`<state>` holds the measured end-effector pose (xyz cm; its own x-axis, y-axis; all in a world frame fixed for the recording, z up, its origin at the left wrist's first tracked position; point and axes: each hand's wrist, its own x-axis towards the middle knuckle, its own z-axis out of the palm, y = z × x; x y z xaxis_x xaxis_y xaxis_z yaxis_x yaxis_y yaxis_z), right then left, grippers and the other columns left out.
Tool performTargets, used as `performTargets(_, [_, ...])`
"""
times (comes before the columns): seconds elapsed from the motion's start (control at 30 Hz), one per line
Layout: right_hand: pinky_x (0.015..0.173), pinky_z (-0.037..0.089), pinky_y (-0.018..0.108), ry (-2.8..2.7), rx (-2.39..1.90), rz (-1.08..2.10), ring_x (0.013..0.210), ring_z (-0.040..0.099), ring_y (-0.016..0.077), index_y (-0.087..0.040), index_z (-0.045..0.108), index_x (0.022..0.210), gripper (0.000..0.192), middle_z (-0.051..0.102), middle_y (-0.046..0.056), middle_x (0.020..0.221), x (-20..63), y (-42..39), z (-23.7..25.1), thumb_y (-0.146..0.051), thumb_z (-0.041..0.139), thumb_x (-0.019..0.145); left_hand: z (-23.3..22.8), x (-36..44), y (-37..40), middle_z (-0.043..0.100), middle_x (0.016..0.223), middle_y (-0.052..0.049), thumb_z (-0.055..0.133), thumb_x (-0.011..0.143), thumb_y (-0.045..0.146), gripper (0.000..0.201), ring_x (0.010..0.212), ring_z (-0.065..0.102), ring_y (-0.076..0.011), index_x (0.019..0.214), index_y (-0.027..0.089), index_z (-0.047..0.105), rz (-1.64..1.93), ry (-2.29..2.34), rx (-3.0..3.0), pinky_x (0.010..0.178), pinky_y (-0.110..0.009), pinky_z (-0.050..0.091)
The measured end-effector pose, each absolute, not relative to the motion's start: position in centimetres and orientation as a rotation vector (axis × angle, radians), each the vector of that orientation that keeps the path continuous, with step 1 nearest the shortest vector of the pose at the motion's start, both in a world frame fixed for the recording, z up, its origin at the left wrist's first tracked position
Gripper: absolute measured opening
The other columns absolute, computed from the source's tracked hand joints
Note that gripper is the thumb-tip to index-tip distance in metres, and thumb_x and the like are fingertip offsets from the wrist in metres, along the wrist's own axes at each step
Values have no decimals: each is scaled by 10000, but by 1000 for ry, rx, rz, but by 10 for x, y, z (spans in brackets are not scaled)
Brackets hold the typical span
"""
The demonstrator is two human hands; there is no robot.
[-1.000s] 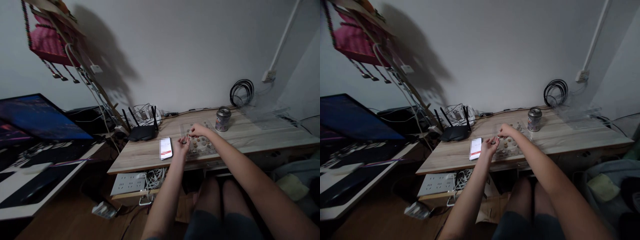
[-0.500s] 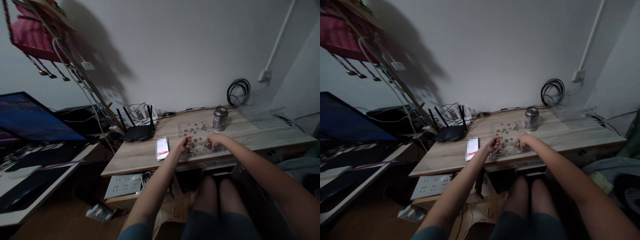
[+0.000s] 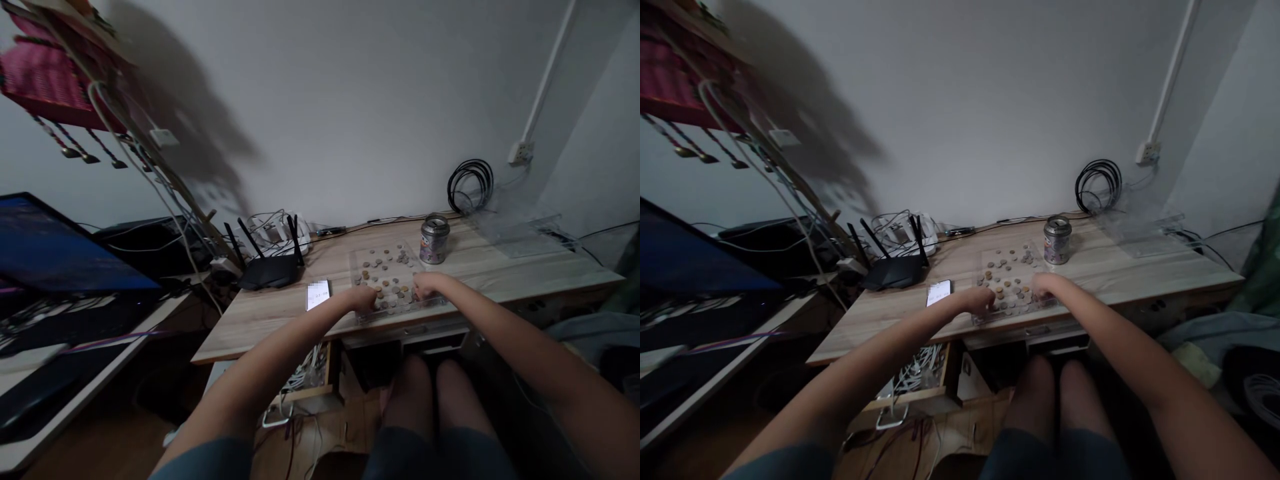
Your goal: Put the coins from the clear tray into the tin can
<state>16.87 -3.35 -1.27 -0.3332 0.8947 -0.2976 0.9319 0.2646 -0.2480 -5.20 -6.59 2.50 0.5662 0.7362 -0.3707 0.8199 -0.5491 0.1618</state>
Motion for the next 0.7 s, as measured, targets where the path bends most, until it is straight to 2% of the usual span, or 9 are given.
performTargets(0.17, [547,418,241,2305,1667,-770,489,501,116,-133,610,446,108,500,-19,382,169,-31,-10,-37,651,471,25,-49,-67,623,602,-81,629,633,251,135,660,585,-211,524,172,633,-457,1288,2474,659,-306,427])
performTargets(0.33, [470,390,199,2355,1770,-940,419,469,87,-135,602,501,74,492,-35,390,169,-40,-11,-78,635,535,20,-50,-61,517,433,-44,627,604,209,189,580,540,-188,425,181,575,-381,1358,2327,622,-286,408])
performTargets(0.43, [472,408,181,2432,1866,-1074,459,514,85,-139,624,614,23,569,-17,490,165,-39,-8,-147,612,631,14,-48,-55,484,414,-32,675,562,203,227,568,526,-175,393,180,525,-138,1441,2260,601,-265,398])
performTargets(0.5, [500,434,179,2528,1936,-1306,494,541,86,-139,627,653,43,605,-7,547,158,-35,-2,-181,620,652,9,-42,-52,463,425,-16,676,600,265,256,522,490,-142,425,174,513,175,1480,2100,542,-234,374])
performTargets(0.53, [513,444,181,2578,1957,-1454,506,549,88,-138,628,662,59,614,-4,560,154,-32,2,-197,631,653,6,-38,-50,447,429,-7,636,658,324,278,481,456,-121,460,171,516,343,1489,1942,496,-217,349])
performTargets(0.6, [518,451,187,2653,1955,-1697,518,558,96,-138,635,672,84,619,-3,560,144,-27,9,-221,639,657,0,-27,-48,412,431,8,424,809,452,400,384,360,-86,548,165,522,576,1420,1473,402,-189,270])
performTargets(0.67, [504,436,188,2714,1917,-1709,520,558,101,-138,645,668,93,614,-5,546,134,-24,13,-223,612,683,-7,-15,-47,388,446,22,227,865,497,506,328,261,-58,602,161,499,657,1197,1025,347,-164,177])
performTargets(0.7, [494,423,189,2742,1908,-1644,514,554,104,-136,650,653,108,606,-5,527,129,-24,13,-220,596,695,-10,-10,-48,388,457,25,192,872,490,511,317,228,-46,612,158,481,671,1076,857,334,-154,142])
